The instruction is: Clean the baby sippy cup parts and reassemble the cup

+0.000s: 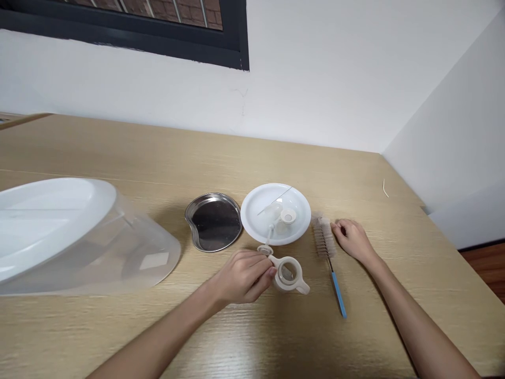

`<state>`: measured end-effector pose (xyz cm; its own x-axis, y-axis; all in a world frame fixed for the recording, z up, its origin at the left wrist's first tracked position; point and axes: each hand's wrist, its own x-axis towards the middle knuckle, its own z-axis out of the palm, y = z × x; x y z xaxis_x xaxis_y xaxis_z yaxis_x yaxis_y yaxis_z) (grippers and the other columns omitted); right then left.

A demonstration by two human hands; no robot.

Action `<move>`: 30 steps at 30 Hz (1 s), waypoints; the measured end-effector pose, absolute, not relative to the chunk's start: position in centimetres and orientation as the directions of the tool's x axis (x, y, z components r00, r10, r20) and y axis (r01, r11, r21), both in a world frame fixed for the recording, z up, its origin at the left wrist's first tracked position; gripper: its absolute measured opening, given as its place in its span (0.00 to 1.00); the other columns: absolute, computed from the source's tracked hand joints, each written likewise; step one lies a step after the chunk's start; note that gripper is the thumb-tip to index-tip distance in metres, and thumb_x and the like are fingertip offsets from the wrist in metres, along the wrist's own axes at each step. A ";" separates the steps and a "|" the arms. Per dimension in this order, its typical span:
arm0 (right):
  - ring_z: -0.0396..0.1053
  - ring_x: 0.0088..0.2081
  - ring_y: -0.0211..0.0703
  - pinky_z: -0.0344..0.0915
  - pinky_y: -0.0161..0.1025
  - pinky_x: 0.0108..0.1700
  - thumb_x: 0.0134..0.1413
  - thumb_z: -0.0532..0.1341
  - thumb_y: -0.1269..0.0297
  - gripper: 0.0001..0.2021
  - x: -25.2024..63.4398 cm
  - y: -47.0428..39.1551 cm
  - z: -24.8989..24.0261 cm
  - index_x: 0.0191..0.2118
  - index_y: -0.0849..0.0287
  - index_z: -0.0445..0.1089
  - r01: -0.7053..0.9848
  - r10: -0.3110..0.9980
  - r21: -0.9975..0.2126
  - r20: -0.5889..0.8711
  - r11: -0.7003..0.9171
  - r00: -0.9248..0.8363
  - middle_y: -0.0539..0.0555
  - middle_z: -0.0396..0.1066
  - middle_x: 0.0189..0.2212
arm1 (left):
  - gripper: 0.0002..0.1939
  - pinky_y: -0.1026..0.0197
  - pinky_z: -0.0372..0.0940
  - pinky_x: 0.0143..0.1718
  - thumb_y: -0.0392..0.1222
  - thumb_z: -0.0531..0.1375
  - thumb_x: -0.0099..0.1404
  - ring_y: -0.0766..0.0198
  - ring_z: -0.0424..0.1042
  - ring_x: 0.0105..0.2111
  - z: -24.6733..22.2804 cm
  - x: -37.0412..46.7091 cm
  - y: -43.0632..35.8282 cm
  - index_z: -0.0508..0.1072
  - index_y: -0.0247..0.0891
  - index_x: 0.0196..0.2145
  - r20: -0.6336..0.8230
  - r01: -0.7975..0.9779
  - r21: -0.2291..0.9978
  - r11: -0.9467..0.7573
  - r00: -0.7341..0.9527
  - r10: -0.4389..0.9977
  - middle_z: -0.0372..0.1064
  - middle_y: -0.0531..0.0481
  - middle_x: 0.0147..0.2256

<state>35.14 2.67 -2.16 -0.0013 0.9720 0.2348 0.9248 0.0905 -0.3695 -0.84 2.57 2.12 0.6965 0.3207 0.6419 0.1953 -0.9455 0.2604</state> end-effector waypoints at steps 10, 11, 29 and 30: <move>0.60 0.30 0.45 0.52 0.41 0.37 0.65 0.50 0.58 0.15 34.1 1.8 -1.3 0.26 0.54 0.55 0.935 0.975 -0.331 0.214 0.129 -0.059 0.53 0.65 0.25 | 0.15 0.60 0.58 0.26 0.36 0.50 0.75 0.66 0.62 0.21 3.0 -0.8 2.3 0.64 0.38 0.28 0.523 0.261 0.257 -0.930 0.772 0.361 0.64 0.53 0.23; 0.60 0.30 0.45 0.52 0.41 0.37 0.64 0.51 0.60 0.14 33.9 1.8 -1.3 0.26 0.54 0.55 0.932 0.976 -0.341 0.209 0.126 -0.056 0.53 0.65 0.25 | 0.15 0.60 0.58 0.26 0.35 0.51 0.74 0.66 0.62 0.21 3.1 -0.8 2.2 0.63 0.38 0.27 0.536 0.263 0.255 -0.930 0.762 0.363 0.64 0.54 0.23; 0.57 0.24 0.40 0.51 0.39 0.30 0.68 0.46 0.48 0.24 33.1 1.8 -0.5 0.23 0.54 0.55 0.840 0.943 -0.542 0.271 -0.014 0.191 0.49 0.59 0.18 | 0.17 0.60 0.45 0.21 0.23 0.54 0.64 0.69 0.48 0.18 3.6 -1.3 2.9 0.53 0.41 0.26 0.779 0.214 0.269 -0.939 0.525 0.343 0.49 0.59 0.18; 0.56 0.24 0.40 0.51 0.39 0.30 0.68 0.46 0.46 0.24 33.0 1.7 -0.4 0.23 0.54 0.54 0.829 0.937 -0.559 0.283 -0.013 0.206 0.48 0.58 0.18 | 0.17 0.60 0.46 0.21 0.23 0.54 0.64 0.69 0.48 0.18 3.6 -1.3 2.9 0.53 0.41 0.26 0.788 0.220 0.264 -0.939 0.512 0.341 0.50 0.59 0.18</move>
<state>32.97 1.70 -0.38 0.2058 0.9367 0.2833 0.8288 -0.0129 -0.5594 -1.31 2.90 3.65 0.5122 0.3412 0.7882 0.2198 -0.9392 0.2637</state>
